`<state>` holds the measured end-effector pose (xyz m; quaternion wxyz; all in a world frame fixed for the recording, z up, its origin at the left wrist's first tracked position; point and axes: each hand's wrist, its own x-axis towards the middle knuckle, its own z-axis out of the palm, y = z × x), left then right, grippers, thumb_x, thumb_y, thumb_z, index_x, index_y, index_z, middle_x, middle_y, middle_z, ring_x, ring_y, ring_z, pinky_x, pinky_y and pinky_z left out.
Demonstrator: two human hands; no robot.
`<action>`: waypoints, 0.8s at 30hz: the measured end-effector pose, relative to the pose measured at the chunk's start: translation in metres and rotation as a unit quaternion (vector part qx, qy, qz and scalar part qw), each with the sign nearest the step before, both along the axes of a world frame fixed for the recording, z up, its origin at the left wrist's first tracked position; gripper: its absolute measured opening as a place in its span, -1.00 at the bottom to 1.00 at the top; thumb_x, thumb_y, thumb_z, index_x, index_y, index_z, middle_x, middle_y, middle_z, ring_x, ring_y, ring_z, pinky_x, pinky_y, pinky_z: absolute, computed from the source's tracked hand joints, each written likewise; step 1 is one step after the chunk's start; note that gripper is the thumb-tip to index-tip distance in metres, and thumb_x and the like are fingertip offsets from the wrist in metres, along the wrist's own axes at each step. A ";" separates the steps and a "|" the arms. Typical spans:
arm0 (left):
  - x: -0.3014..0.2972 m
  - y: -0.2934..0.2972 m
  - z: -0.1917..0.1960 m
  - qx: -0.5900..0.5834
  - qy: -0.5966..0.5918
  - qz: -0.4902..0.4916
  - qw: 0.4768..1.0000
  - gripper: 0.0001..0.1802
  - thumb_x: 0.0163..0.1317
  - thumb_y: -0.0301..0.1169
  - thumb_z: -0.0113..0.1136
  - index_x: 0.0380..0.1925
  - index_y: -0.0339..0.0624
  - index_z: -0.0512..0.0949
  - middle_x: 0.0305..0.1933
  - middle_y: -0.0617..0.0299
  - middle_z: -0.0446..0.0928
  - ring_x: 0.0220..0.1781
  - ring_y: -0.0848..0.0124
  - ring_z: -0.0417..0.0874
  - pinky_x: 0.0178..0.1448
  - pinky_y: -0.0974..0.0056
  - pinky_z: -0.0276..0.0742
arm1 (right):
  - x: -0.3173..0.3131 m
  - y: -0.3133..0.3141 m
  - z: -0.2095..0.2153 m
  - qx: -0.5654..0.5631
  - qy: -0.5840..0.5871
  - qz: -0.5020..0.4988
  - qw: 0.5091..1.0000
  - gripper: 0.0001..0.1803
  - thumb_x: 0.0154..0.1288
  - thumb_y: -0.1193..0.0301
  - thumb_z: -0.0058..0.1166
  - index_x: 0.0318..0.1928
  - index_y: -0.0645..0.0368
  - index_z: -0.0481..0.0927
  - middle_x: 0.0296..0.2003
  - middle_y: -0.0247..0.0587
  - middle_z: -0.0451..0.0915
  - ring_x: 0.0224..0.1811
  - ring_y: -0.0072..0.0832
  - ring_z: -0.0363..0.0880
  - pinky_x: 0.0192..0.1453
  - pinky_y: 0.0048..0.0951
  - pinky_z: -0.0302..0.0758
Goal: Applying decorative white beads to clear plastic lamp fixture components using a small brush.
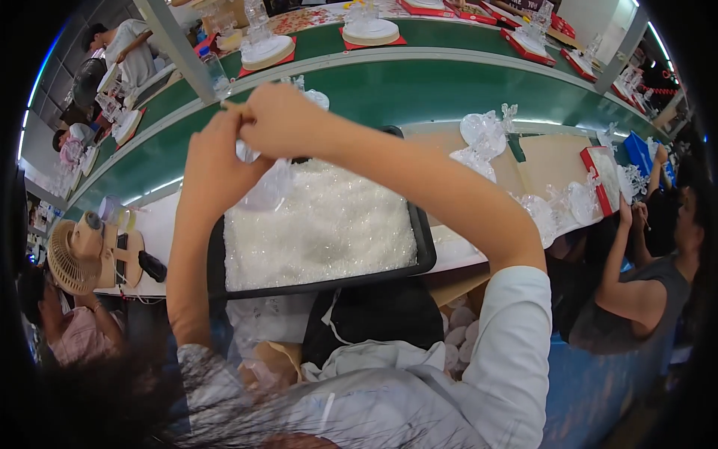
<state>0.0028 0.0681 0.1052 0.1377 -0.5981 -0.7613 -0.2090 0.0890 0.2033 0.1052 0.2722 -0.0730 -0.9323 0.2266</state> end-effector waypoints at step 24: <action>-0.022 -0.076 -0.052 -0.055 -0.163 0.028 0.985 -0.84 0.18 -0.58 0.15 -0.23 -0.27 0.45 -0.53 -0.11 0.52 -0.46 -0.04 0.58 -0.37 0.03 0.41 | 0.134 -0.042 -0.085 -0.027 0.040 -0.200 0.979 -0.83 0.40 0.39 0.02 -0.26 0.27 0.53 -0.30 -0.02 0.54 -0.35 -0.10 0.56 -0.30 -0.30 0.49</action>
